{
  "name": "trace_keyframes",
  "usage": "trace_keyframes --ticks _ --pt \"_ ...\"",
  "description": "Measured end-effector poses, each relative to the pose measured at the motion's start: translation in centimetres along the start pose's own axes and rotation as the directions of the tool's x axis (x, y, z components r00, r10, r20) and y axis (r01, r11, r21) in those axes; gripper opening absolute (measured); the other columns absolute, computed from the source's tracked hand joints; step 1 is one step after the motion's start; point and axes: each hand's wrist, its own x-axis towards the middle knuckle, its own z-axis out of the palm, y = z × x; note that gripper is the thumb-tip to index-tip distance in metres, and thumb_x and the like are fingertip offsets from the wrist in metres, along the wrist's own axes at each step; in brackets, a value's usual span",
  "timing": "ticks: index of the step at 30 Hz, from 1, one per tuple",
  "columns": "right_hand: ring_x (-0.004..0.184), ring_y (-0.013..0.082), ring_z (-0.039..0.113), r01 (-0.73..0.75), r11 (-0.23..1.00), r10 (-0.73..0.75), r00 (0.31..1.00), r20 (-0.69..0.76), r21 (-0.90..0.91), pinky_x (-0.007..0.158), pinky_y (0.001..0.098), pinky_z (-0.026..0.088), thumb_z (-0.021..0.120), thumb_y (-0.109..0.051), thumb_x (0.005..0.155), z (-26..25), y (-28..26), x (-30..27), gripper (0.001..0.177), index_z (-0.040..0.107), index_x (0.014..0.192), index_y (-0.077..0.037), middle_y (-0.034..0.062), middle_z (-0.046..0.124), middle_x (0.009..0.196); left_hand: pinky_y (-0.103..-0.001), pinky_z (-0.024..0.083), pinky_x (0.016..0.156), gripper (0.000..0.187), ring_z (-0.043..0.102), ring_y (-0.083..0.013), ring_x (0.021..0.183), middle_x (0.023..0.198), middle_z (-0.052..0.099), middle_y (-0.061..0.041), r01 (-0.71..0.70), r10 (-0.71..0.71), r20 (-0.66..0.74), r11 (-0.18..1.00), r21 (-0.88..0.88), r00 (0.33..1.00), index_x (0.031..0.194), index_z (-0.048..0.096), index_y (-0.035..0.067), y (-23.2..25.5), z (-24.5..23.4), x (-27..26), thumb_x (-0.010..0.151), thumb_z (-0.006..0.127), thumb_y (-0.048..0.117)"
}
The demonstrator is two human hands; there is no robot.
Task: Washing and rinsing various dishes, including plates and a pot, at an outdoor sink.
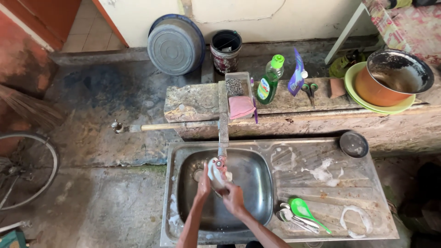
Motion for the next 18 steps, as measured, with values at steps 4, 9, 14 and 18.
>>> trace_keyframes --ticks 4,9,14,18 --pt "0.089 0.0171 0.074 -0.347 0.615 0.459 0.888 0.036 0.708 0.08 0.0374 0.055 0.074 -0.009 0.091 1.2 1.7 0.3 0.025 0.077 0.114 -0.003 0.0101 0.077 0.103 -0.036 0.043 0.108 0.08 0.062 -0.0226 0.121 0.13 0.068 -0.013 -0.188 0.181 -0.056 0.89 -0.415 0.982 0.14 0.056 -0.005 -2.4 2.0 -3.0 0.106 0.024 0.061" --pt "0.102 0.0213 0.073 -0.413 0.031 0.651 0.699 0.296 0.91 0.095 0.0437 0.057 0.072 -0.015 0.09 -0.8 2.6 0.1 0.035 0.069 0.123 -0.007 0.0074 0.076 0.114 -0.039 0.048 0.105 0.085 0.069 -0.0232 0.115 0.125 0.073 -0.01 0.161 -0.08 0.142 0.604 -0.781 0.987 0.14 0.058 0.002 -3.4 3.6 -5.6 0.102 0.019 0.066" --pt "0.117 0.0198 0.065 -0.315 -0.095 0.62 0.723 0.303 0.944 0.105 0.0402 0.051 0.072 -0.024 0.09 -3.2 4.8 -0.3 0.04 0.066 0.128 -0.011 0.0063 0.071 0.125 -0.038 0.047 0.099 0.074 0.065 -0.0183 0.11 0.123 0.074 -0.003 0.241 -0.214 0.114 0.79 -0.563 0.97 0.141 0.062 0.012 -1.9 5.2 -7.1 0.102 0.029 0.065" --pt "0.115 0.019 0.066 -0.339 -0.073 0.594 0.741 0.314 0.938 0.103 0.0378 0.052 0.072 -0.024 0.092 -5.2 5.8 -1.6 0.041 0.066 0.129 -0.007 0.0069 0.07 0.123 -0.036 0.049 0.097 0.069 0.068 -0.0133 0.111 0.124 0.073 0.0 0.272 -0.224 0.158 0.715 -0.644 0.962 0.141 0.059 0.012 -0.7 5.7 -6.8 0.101 0.032 0.062"
